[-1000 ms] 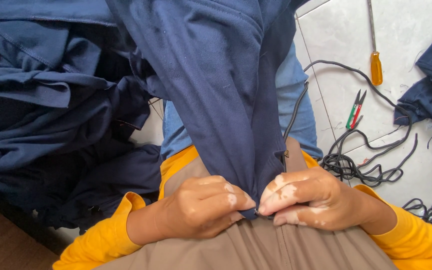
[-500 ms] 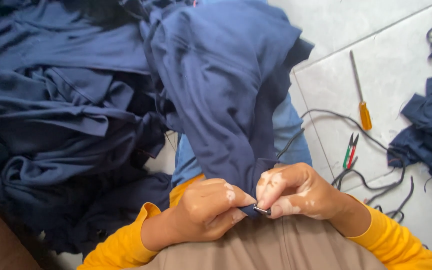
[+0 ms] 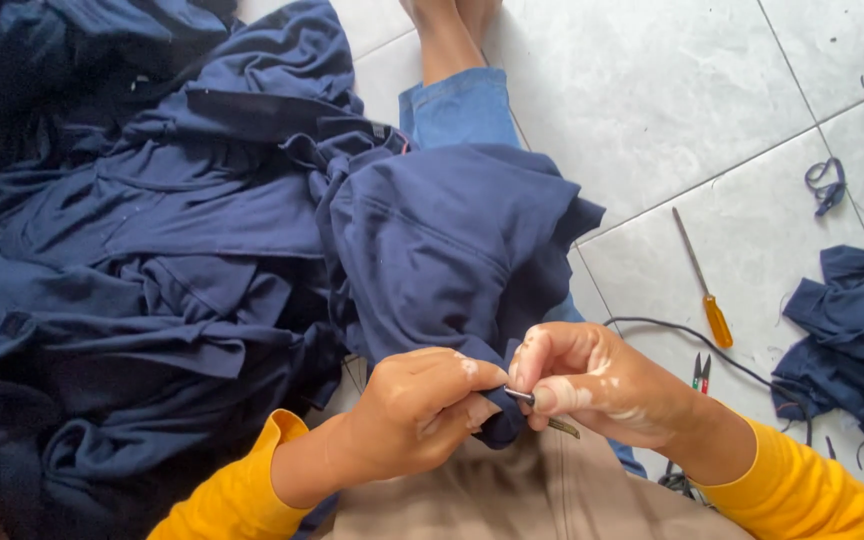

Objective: The person threads a black drawstring through the hood of a blue garment by hand and using a thin tool.

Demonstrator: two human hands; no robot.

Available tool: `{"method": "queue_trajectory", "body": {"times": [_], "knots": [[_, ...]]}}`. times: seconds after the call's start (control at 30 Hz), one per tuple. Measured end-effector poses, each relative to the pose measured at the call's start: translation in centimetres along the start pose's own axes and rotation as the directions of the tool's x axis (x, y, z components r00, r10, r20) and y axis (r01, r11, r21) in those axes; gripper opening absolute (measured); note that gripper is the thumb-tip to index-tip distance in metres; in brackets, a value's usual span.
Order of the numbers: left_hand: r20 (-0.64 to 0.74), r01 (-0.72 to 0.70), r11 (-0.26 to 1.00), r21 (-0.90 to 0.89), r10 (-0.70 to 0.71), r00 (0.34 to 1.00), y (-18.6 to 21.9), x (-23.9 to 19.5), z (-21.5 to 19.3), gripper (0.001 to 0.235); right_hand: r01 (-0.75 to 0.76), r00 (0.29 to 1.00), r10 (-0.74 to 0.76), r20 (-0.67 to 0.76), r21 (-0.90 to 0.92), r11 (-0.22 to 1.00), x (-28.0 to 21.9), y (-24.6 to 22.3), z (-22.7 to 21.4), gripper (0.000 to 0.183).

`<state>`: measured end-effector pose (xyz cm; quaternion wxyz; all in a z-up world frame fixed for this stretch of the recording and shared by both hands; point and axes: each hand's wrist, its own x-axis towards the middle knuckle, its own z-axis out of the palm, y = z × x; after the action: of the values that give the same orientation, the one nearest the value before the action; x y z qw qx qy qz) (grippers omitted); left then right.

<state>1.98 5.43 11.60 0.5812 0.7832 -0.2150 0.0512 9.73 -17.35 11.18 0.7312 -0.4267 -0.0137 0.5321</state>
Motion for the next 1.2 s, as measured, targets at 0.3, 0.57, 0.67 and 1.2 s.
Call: {"method": "queue_trajectory", "body": {"times": [0.3, 0.57, 0.67, 1.2], "knots": [[0.008, -0.029, 1.000, -0.005, 0.029, 1.000, -1.9, 2.9, -1.7, 0.009, 0.031, 0.999, -0.026, -0.048, 0.113, 0.993, 2.0, -0.2, -2.3, 0.013], [0.166, 0.004, 0.997, 0.073, -0.016, 0.986, -2.3, 1.9, -2.1, 0.024, -0.103, 0.995, 0.103, 0.000, 0.012, 0.995, 2.7, -1.3, -2.4, 0.008], [0.163, 0.005, 0.998, 0.067, -0.016, 0.987, -2.4, 2.3, -2.0, 0.019, -0.109, 0.994, 0.109, -0.014, -0.007, 0.994, 2.9, -1.5, -2.5, 0.009], [0.236, 0.017, 0.997, 0.077, -0.034, 0.971, -3.2, 2.1, -1.2, 0.017, -0.219, 0.973, 0.218, -0.082, -0.009, 0.976, 2.4, -1.4, -2.7, 0.010]]}}
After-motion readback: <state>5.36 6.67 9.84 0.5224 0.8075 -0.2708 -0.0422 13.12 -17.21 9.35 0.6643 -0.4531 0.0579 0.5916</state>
